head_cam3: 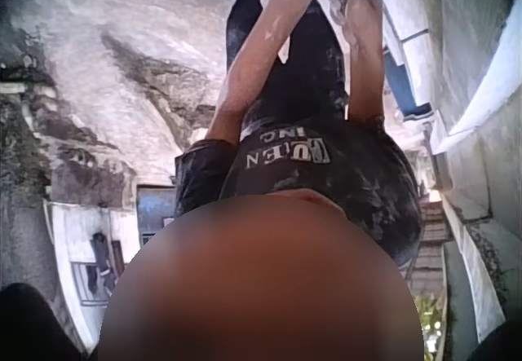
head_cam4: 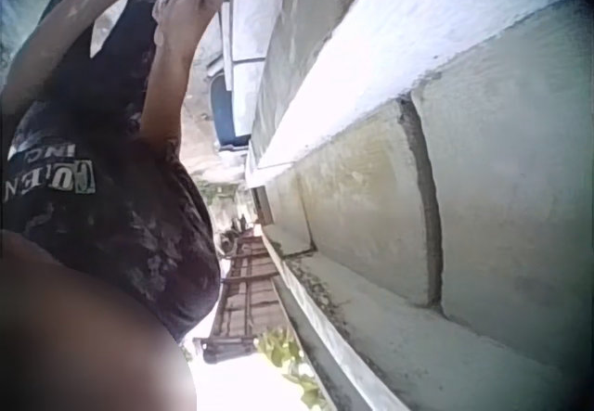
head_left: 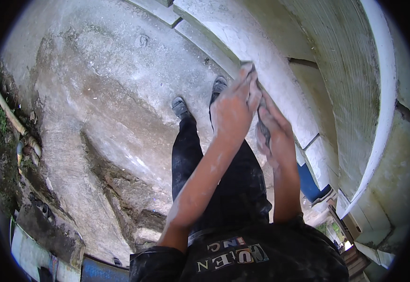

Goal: Repairing a concrete wall by scraping and applying filler material.

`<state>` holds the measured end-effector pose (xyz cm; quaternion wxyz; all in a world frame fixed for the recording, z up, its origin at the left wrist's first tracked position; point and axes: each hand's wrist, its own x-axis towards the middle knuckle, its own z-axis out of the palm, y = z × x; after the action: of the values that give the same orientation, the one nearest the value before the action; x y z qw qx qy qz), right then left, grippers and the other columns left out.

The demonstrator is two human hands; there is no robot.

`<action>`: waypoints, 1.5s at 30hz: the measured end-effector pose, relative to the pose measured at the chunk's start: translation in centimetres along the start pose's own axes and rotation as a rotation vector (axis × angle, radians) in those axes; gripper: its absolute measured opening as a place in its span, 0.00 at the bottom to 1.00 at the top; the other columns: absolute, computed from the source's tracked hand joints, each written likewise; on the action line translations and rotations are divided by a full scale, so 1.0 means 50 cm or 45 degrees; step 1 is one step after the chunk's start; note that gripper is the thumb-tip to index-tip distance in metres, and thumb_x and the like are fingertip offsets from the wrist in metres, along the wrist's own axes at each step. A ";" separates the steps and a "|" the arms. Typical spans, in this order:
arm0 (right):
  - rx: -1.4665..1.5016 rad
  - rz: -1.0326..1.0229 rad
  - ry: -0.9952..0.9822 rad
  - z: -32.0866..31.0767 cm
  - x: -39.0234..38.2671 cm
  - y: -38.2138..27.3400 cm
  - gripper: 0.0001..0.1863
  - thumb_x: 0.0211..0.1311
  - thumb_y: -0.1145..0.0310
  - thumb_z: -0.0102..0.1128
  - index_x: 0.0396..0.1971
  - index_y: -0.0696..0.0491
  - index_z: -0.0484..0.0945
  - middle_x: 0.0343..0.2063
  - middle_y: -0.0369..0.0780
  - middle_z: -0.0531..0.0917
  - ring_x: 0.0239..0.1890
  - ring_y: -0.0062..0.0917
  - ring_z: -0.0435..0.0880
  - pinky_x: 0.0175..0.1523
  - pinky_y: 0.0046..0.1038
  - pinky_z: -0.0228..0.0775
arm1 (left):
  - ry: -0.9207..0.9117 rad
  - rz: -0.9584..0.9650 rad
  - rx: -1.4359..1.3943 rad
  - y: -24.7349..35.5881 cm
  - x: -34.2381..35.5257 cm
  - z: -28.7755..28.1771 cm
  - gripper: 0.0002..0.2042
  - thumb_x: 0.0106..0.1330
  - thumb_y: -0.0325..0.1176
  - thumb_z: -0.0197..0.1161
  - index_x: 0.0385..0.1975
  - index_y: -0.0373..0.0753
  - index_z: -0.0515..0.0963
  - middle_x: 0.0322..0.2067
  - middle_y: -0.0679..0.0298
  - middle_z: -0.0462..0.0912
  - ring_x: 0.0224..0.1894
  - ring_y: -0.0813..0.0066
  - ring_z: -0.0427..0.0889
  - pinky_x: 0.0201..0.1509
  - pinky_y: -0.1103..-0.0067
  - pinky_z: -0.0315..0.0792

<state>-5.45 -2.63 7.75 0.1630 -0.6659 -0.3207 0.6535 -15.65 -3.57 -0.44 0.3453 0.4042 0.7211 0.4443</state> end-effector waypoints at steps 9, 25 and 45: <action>0.035 0.020 -0.030 -0.002 -0.013 0.027 0.27 0.81 0.66 0.53 0.77 0.47 0.66 0.19 0.25 0.69 0.15 0.08 0.62 0.17 0.16 0.49 | 0.004 0.031 0.009 -0.012 -0.017 0.000 0.16 0.77 0.39 0.57 0.56 0.41 0.85 0.62 0.59 0.83 0.56 0.53 0.86 0.58 0.67 0.80; 0.110 -0.059 -0.112 0.037 0.051 -0.024 0.30 0.80 0.66 0.55 0.78 0.48 0.63 0.19 0.25 0.67 0.16 0.08 0.61 0.17 0.17 0.47 | 0.005 -0.001 0.029 -0.006 0.053 -0.026 0.15 0.76 0.38 0.58 0.56 0.43 0.86 0.62 0.61 0.83 0.56 0.56 0.87 0.56 0.70 0.81; 0.047 0.032 -0.055 0.035 0.021 -0.013 0.30 0.80 0.64 0.52 0.78 0.49 0.62 0.16 0.28 0.68 0.12 0.10 0.60 0.15 0.18 0.52 | -0.033 0.048 0.018 -0.016 0.034 -0.026 0.15 0.76 0.37 0.59 0.56 0.44 0.86 0.62 0.60 0.83 0.54 0.55 0.88 0.56 0.71 0.81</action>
<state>-7.36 -1.81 7.21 0.1600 -0.6524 -0.3037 0.6757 -17.73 -2.73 -0.92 0.3435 0.4257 0.7119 0.4404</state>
